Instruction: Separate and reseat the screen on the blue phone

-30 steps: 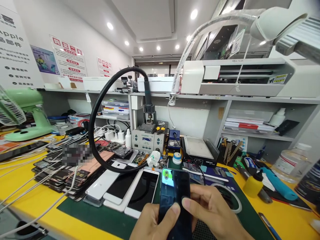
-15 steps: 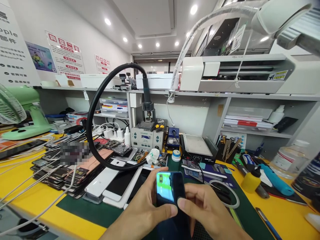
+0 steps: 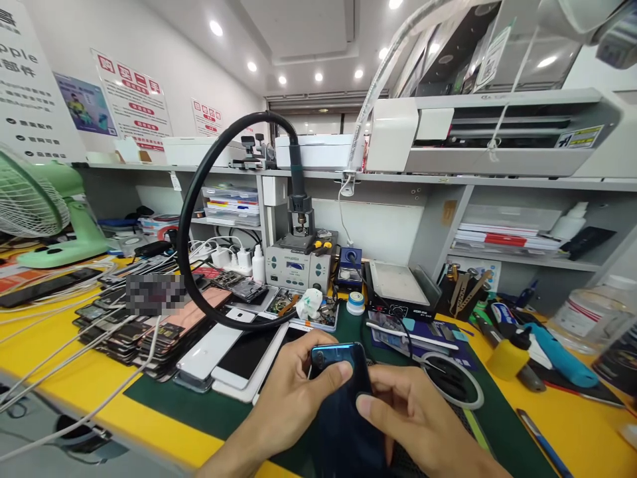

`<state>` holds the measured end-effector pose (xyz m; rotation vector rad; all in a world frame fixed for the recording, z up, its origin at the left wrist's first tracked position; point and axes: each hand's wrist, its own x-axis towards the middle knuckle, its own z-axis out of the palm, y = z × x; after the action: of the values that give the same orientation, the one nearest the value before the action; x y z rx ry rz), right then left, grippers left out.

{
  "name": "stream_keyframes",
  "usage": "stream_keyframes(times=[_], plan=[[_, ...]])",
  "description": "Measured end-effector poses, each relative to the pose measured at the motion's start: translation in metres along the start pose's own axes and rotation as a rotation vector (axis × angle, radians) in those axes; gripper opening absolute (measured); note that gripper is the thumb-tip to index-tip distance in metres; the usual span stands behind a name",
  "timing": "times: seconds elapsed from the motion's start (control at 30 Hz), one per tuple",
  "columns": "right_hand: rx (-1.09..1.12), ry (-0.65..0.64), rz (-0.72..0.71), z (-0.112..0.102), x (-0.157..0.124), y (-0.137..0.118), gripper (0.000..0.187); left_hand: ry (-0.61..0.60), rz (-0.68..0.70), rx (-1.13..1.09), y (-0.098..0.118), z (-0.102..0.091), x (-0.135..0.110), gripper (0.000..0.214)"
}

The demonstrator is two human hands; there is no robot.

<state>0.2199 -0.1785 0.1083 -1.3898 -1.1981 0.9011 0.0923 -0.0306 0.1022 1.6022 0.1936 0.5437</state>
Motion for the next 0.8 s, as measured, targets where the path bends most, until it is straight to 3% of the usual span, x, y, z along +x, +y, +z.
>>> stream_keyframes(times=[0.2,0.33,0.8], plan=[[0.026,0.030,-0.001,0.000,-0.001,-0.002,0.034,0.060,0.033,0.041,0.005,0.004,0.008,0.030],[0.059,0.006,0.003,-0.001,0.000,-0.004,0.028,0.079,0.081,0.170,0.007,0.002,0.011,0.030],[0.066,0.040,0.043,-0.004,0.002,-0.002,0.033,0.107,0.030,0.218,0.004,0.000,0.020,0.042]])
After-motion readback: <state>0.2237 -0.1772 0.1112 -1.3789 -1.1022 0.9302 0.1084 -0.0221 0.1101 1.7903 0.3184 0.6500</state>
